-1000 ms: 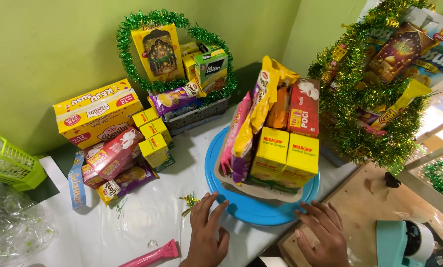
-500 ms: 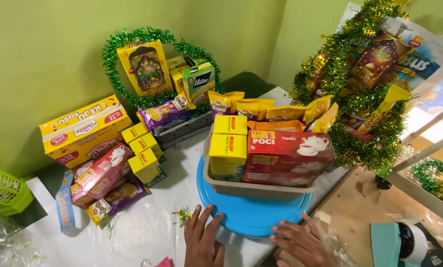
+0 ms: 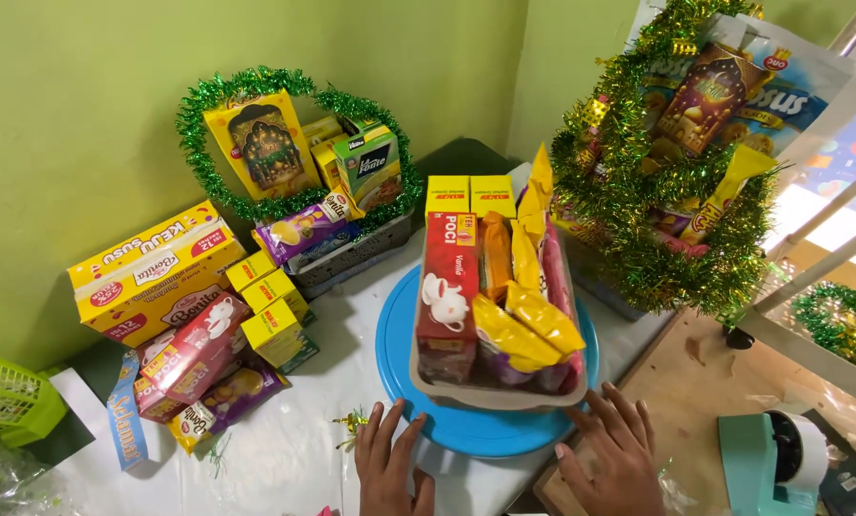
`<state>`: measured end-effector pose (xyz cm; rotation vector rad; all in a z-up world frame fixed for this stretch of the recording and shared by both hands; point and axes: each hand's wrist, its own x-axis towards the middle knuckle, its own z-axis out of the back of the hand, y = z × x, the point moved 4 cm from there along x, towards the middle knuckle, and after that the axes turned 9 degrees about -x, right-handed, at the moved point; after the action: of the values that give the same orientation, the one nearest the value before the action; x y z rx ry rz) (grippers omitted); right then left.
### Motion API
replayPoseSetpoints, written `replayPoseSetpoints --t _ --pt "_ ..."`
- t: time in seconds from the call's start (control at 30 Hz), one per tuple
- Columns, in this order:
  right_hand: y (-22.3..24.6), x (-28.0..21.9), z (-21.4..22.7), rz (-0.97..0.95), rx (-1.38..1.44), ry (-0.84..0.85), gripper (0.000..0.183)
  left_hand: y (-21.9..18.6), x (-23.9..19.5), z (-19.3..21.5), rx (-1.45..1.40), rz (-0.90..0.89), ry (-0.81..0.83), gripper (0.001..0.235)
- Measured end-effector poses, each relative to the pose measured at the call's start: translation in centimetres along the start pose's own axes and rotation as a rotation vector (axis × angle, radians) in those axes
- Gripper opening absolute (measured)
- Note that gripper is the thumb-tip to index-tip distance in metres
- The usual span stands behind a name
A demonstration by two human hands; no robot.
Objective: Assembling a gift hamper by arranging various snack boxes and packets into a basket
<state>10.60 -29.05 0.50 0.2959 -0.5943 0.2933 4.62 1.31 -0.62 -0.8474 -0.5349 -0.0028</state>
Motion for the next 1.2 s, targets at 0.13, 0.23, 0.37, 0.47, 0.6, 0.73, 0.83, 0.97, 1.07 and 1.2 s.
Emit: replayPoseSetpoints --t 0.13,0.23,0.37,0.47,0.6,0.73,0.83,0.97,1.07,1.2 --pt "0.7 0.8 1.0 0.014 0.005 -0.015 0.049 0.0 -0.1 0.0 0.023 -0.002 -0.007 0.074" --pt "0.7 1.0 1.1 -0.019 0.018 0.001 0.051 -0.2 0.0 0.1 0.009 -0.007 -0.035 0.074" --pt "0.2 1.0 0.4 -0.035 -0.026 0.129 0.066 -0.2 -0.1 0.0 0.004 -0.030 -0.056 0.076" --pt "0.7 1.1 0.8 -0.020 0.002 0.209 0.072 0.0 -0.2 -0.1 0.003 -0.049 -0.068 0.077" --pt "3.0 2.1 3.4 0.182 0.165 0.071 0.039 0.0 -0.3 -0.3 0.005 -0.061 -0.088 0.075" --pt "4.7 2.8 4.8 0.461 0.440 0.001 0.027 0.2 -0.5 -0.6 0.020 -0.068 -0.114 0.075" --pt "4.7 3.1 5.5 0.326 0.498 -0.051 0.034 0.9 -0.5 -0.8 0.032 -0.052 -0.101 0.077" --pt "2.9 3.0 4.6 0.122 0.319 -0.151 0.027 1.0 -0.5 -0.9 0.034 -0.035 -0.099 0.075" --pt "1.7 2.4 3.4 0.002 0.216 -0.114 0.034 1.0 -0.5 -0.8 0.045 -0.047 -0.094 0.075" --pt "0.7 1.5 1.7 -0.052 0.071 0.035 0.057 0.5 -0.4 -0.6 0.040 -0.050 -0.072 0.072"
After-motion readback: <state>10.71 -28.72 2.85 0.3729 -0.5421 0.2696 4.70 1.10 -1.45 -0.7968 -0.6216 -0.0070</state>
